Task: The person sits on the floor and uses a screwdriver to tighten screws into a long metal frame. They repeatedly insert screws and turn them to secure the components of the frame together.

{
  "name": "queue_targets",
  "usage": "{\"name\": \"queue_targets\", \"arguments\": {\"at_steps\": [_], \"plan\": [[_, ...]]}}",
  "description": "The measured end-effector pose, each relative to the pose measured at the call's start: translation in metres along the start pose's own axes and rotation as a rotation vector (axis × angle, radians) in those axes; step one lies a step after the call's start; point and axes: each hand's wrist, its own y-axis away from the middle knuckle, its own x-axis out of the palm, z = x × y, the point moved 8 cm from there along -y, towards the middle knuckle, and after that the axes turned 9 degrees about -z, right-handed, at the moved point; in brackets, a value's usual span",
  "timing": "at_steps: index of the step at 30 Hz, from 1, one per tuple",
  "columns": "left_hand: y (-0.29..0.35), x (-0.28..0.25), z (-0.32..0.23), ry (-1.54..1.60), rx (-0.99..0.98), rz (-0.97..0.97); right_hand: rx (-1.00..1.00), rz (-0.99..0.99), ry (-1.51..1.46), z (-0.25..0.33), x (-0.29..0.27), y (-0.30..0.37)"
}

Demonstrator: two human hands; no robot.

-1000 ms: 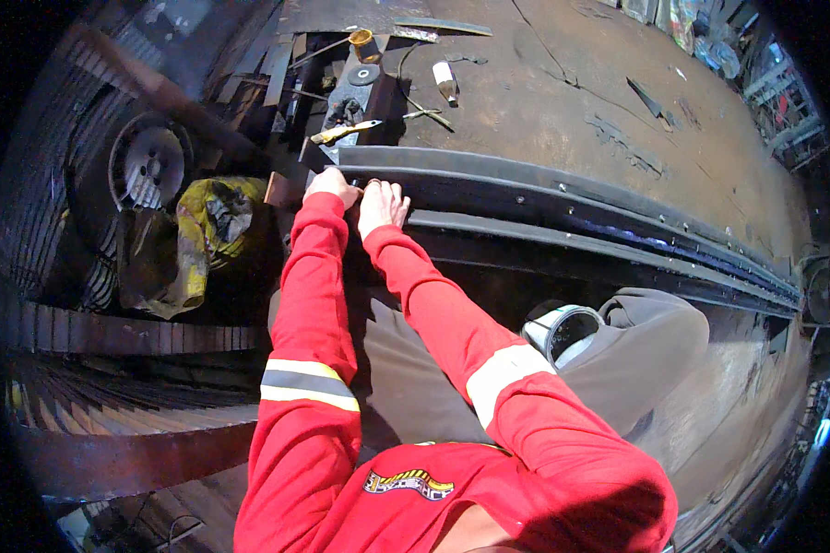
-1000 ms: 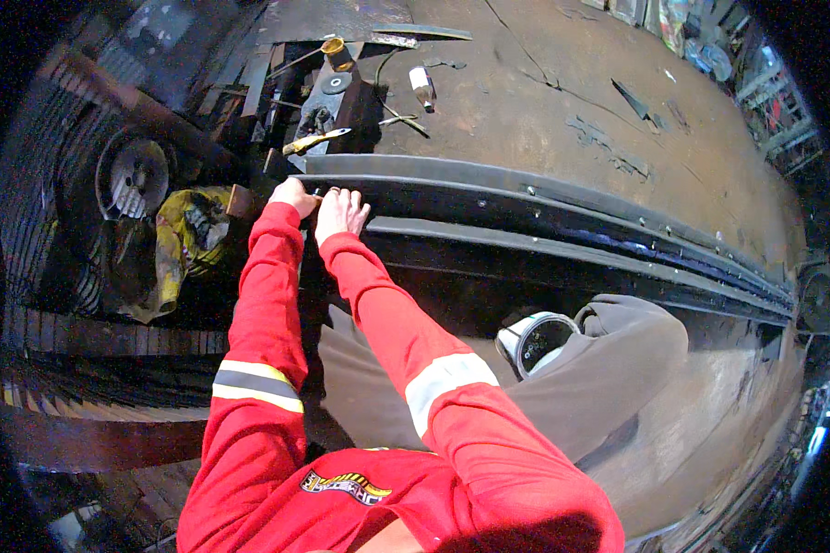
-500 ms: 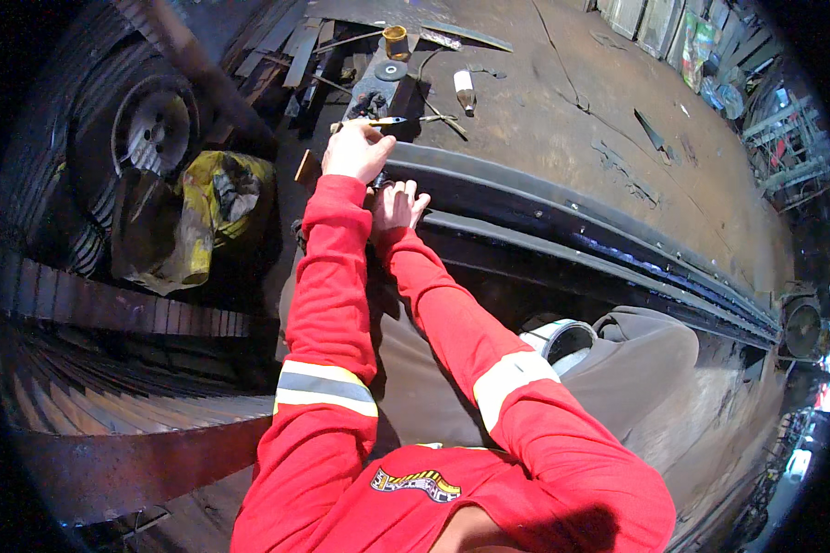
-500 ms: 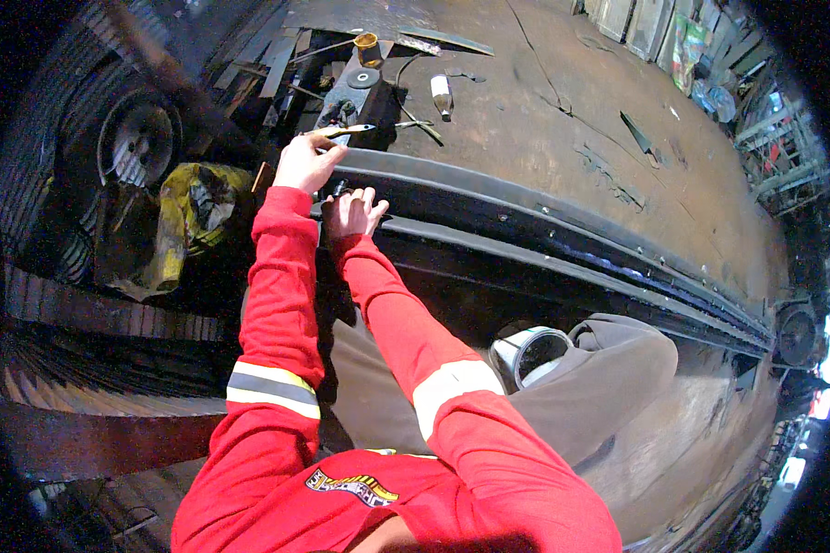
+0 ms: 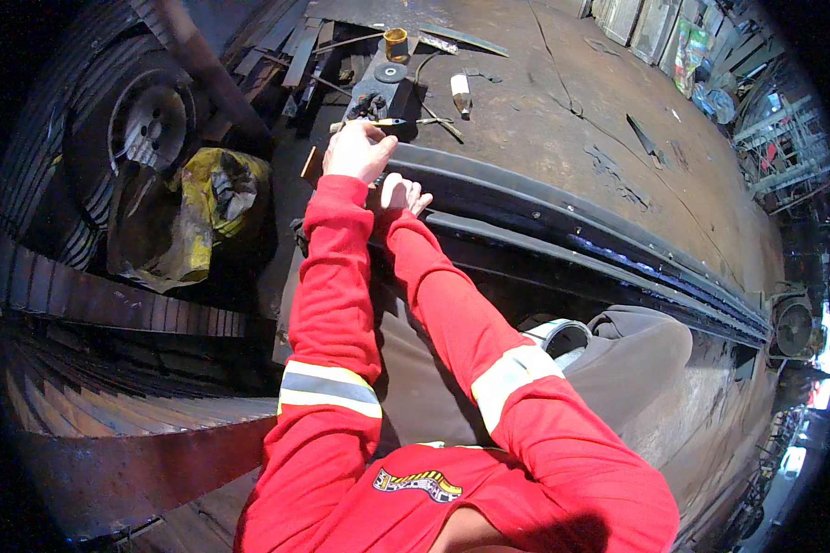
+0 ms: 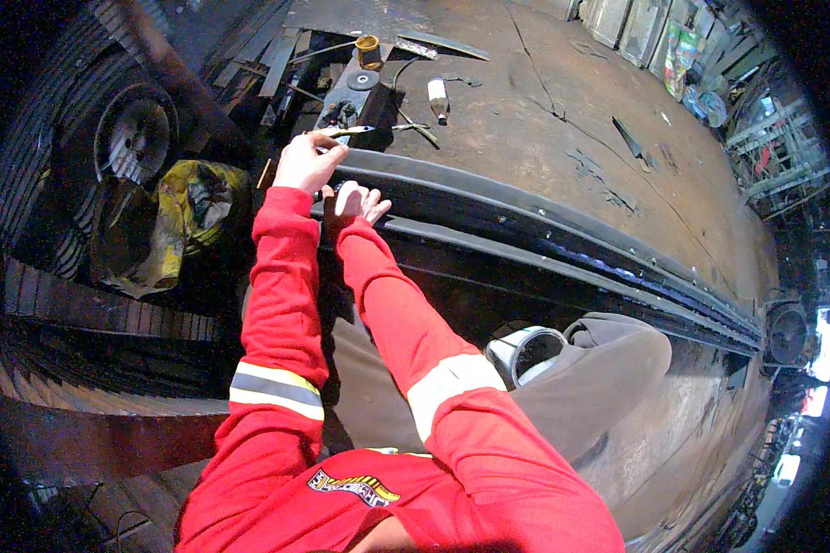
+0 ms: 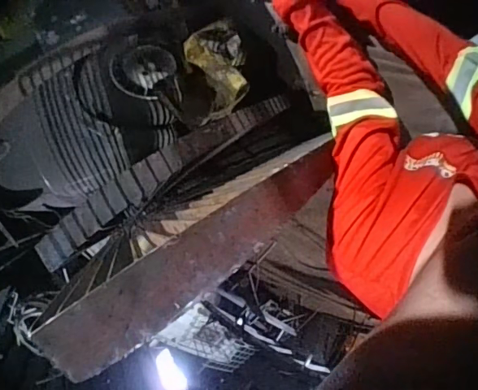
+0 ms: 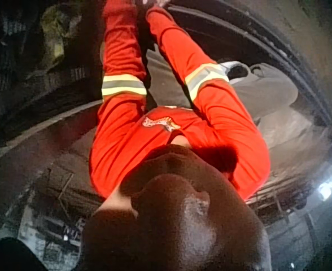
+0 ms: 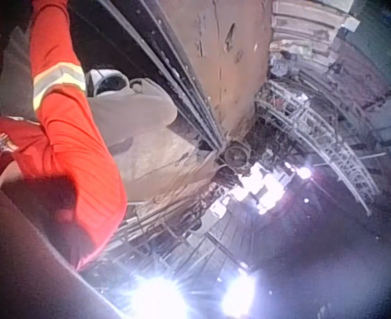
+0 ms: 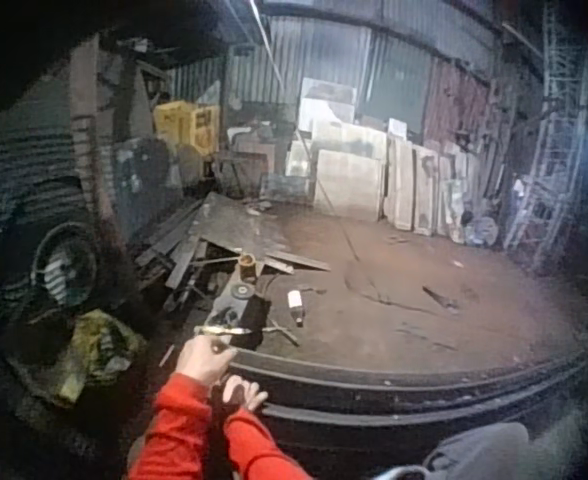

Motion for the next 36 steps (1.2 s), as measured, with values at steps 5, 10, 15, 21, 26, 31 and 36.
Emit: {"name": "queue_targets", "arguments": {"at_steps": [5,10,15,21,26,31,36], "plan": [[0.003,-0.009,0.004,0.042,0.007,-0.025,0.002,0.064,-0.095,0.001,-0.002,-0.001],[0.007,-0.016,0.002,0.045,0.053,-0.057,0.169,0.236,-0.149,-0.011,0.004,-0.006],[0.009,-0.026,0.010,0.031,0.056,-0.050,0.236,0.357,-0.245,-0.010,0.035,-0.012],[0.010,-0.024,-0.001,0.057,0.075,-0.008,0.250,0.601,-0.567,-0.026,0.069,-0.036],[0.007,-0.023,-0.003,0.035,0.071,0.002,0.311,0.311,-0.252,-0.026,0.022,-0.022],[0.005,-0.025,0.000,-0.005,0.107,-0.021,0.385,0.229,-0.290,-0.025,-0.002,-0.016],[0.005,-0.019,0.000,-0.003,0.120,-0.025,0.438,0.240,-0.339,-0.040,0.027,-0.027]]}}
